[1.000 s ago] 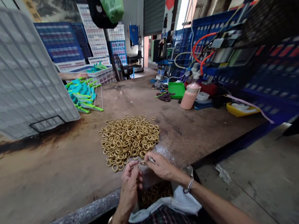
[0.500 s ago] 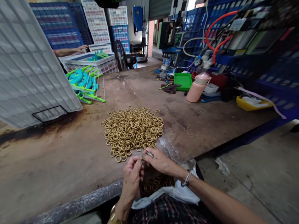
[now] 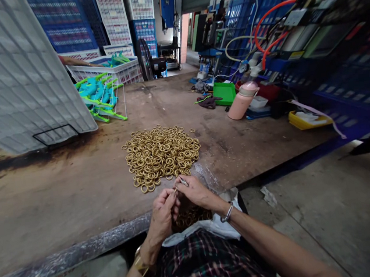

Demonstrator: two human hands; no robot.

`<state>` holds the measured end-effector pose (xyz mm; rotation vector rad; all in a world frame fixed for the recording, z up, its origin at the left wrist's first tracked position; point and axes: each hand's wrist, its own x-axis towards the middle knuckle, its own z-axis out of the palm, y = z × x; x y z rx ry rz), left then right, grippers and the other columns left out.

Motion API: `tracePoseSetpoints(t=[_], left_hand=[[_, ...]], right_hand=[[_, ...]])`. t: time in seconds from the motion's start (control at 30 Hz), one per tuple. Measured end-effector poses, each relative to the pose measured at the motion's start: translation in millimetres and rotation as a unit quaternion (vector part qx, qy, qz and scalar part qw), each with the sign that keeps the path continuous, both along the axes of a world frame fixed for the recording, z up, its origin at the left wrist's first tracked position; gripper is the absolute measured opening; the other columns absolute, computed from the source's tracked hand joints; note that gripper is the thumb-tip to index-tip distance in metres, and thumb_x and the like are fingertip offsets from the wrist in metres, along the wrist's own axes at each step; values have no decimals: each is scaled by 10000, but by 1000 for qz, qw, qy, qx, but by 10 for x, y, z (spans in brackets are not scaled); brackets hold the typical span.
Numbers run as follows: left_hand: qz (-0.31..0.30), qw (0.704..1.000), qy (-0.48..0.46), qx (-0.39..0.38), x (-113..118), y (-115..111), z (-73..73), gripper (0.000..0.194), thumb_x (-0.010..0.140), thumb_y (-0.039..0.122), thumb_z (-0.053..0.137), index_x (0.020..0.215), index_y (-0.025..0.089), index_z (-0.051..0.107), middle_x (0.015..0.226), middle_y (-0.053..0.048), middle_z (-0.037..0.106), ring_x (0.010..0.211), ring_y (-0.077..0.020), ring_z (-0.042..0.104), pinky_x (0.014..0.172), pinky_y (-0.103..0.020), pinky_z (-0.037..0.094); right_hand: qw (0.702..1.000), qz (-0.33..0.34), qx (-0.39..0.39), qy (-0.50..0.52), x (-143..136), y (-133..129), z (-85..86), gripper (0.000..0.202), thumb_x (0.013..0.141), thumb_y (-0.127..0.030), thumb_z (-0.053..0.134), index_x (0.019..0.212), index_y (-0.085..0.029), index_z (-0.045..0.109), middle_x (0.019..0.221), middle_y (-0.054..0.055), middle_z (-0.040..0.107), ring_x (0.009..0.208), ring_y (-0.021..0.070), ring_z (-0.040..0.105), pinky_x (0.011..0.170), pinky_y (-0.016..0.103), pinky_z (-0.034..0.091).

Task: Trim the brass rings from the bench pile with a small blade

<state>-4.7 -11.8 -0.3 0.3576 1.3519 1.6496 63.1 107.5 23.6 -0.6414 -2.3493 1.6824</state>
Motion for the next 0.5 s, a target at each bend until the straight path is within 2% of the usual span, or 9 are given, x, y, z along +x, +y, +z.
tracePoseSetpoints(t=[0.1, 0.17, 0.3, 0.4, 0.5], left_hand=[[7, 1000, -8, 1, 4, -5, 30, 313, 699, 459, 607, 728, 170, 489, 553, 65, 478, 377, -29, 359, 338, -145, 234], [14, 1000, -6, -4, 11, -7, 47, 332, 681, 475, 617, 727, 172, 488, 550, 66, 478, 373, -29, 359, 335, -144, 228], [30, 999, 14, -15, 19, -4, 57, 348, 685, 495, 604, 726, 172, 481, 553, 65, 478, 375, -28, 362, 335, -139, 229], [38, 999, 28, -22, 20, -5, 67, 361, 682, 507, 598, 719, 170, 473, 544, 65, 475, 376, -27, 362, 337, -136, 239], [38, 998, 38, -27, 19, -12, 76, 370, 676, 514, 598, 720, 168, 473, 536, 67, 474, 372, -26, 355, 335, -134, 243]], right_hand=[[999, -8, 51, -2, 13, 10, -3, 188, 834, -247, 377, 743, -170, 523, 624, -36, 512, 580, 89, 451, 557, 189, 334], [990, -11, 138, -17, 36, 10, -19, 183, 837, -218, 368, 798, -174, 541, 649, -22, 536, 590, 97, 464, 576, 200, 325], [946, 57, 309, -73, 100, -29, -68, 159, 765, -140, 428, 850, -177, 557, 701, 10, 583, 629, 119, 493, 589, 221, 292], [921, 88, 361, -119, 121, -81, -72, 189, 742, -127, 429, 870, -165, 563, 753, 39, 614, 648, 136, 516, 584, 237, 282], [912, 90, 379, -130, 118, -109, -50, 221, 761, -124, 403, 910, -160, 563, 800, 53, 628, 675, 146, 538, 589, 247, 285]])
